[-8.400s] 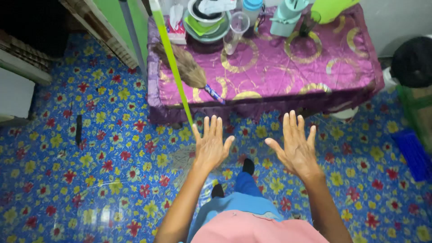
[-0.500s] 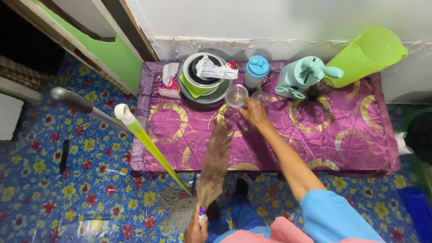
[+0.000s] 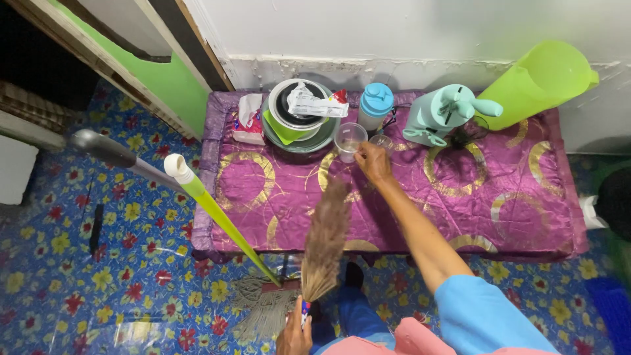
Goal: The person uses a broom to sweep a purple patterned tablecloth in a room with floral flooring. They repeatedly move the broom back and forth across the surface while occasionally adjusting their hand position.
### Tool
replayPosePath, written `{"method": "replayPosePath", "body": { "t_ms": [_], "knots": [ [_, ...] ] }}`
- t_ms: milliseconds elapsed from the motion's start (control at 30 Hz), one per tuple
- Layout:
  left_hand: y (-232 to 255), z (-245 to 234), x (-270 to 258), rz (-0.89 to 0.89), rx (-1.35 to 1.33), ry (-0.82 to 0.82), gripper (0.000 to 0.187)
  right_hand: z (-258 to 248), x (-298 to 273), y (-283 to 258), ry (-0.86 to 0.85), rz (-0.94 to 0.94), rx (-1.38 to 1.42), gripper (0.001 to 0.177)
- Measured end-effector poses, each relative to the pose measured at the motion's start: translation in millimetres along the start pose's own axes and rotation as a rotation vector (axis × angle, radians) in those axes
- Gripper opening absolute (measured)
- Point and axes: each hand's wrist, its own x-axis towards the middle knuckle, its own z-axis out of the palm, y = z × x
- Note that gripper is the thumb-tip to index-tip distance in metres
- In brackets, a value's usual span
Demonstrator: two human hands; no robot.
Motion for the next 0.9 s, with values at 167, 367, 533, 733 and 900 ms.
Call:
{"method": "replayPosePath", "body": {
  "t_ms": [167, 367, 533, 733, 900],
  "knots": [
    [-10.5, -41.5, 16.6, -0.181, -0.065, 0.013, 0.073, -1.3, 0.4, -9.6, 0.046, -0.018, 0.017, 0.013],
    [16.9, -56.0, 31.5, -0.375, -0.250, 0.158, 0.066, -5.8, -17.6, -34.0, -0.050, 0.215, 0.127, 0.014],
    [10.7, -16.0, 14.7, -0.184, -0.127, -0.036, 0.071, -10.8, -23.5, -43.7, -0.113, 0.293, 0.174, 0.029],
    [-1.3, -31.9, 23.5, -0.151, -0.135, 0.167, 0.069, -44.1, -42.3, -80.3, -0.110, 0.344, 0.179, 0.068],
    [10.2, -24.8, 43.8, -0.327, -0.240, 0.094, 0.071, -76.5, -107.1, -110.8, -0.149, 0.382, 0.246, 0.058]
  ]
}}
